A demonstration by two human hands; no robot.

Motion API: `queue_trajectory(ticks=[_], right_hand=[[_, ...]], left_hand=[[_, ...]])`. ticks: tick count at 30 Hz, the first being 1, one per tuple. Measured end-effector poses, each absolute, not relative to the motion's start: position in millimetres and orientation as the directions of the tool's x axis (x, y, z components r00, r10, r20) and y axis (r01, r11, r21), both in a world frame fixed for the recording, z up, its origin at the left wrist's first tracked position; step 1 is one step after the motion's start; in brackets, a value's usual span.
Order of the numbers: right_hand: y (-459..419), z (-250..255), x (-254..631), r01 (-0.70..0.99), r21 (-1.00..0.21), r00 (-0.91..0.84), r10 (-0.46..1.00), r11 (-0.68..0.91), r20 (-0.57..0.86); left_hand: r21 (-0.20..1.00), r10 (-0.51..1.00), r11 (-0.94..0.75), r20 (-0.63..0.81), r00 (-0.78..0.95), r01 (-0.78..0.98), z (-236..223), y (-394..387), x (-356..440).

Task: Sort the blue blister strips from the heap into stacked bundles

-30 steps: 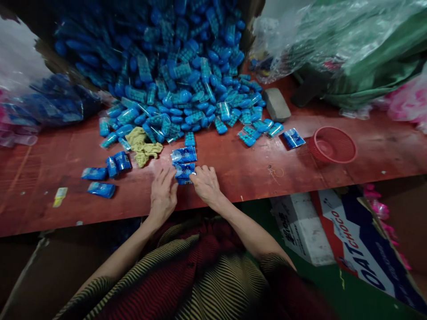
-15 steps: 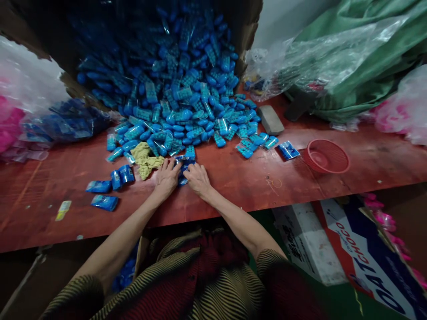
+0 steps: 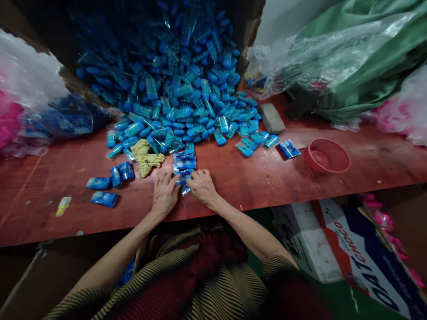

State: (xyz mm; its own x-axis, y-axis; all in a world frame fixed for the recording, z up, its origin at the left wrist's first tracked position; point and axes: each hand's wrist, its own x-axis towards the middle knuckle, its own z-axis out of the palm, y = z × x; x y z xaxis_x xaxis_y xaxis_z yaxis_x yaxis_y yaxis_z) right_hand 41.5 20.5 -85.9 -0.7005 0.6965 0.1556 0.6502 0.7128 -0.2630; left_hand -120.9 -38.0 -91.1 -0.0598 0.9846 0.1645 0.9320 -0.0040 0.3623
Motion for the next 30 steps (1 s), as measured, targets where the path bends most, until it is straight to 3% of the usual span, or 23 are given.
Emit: queue_trajectory(ticks=[7, 12, 18, 25, 30], right_hand=[[18.5, -72.0, 48.5, 0.676, -0.330, -0.641, 0.746, 0.659, 0.177], [46.9, -72.1, 31.8, 0.745, -0.293, -0.597, 0.795, 0.599, 0.108], [70.3, -70.5, 9.5, 0.815, -0.242, -0.536, 0.844, 0.527, 0.034], [29.3, -59.9, 37.5, 0.742, -0.270, -0.614, 0.784, 0.613, 0.093], [5.8, -80.2, 52.3, 0.663, -0.255, -0.709, 0.700, 0.704, 0.087]], left_hand=[[0.394, 0.988, -0.013, 0.149, -0.050, 0.919, -91.5, -54.0, -107.8], [0.384, 0.996, -0.063, 0.081, 0.035, 0.921, -94.1, -50.8, -97.5], [0.335, 0.994, -0.054, 0.106, 0.019, 0.941, -91.6, -34.0, -104.0], [0.373, 0.982, -0.119, 0.183, 0.053, 0.920, -99.9, -63.8, -100.1], [0.283, 0.978, -0.126, 0.195, 0.071, 0.951, -98.7, -78.4, -95.3]])
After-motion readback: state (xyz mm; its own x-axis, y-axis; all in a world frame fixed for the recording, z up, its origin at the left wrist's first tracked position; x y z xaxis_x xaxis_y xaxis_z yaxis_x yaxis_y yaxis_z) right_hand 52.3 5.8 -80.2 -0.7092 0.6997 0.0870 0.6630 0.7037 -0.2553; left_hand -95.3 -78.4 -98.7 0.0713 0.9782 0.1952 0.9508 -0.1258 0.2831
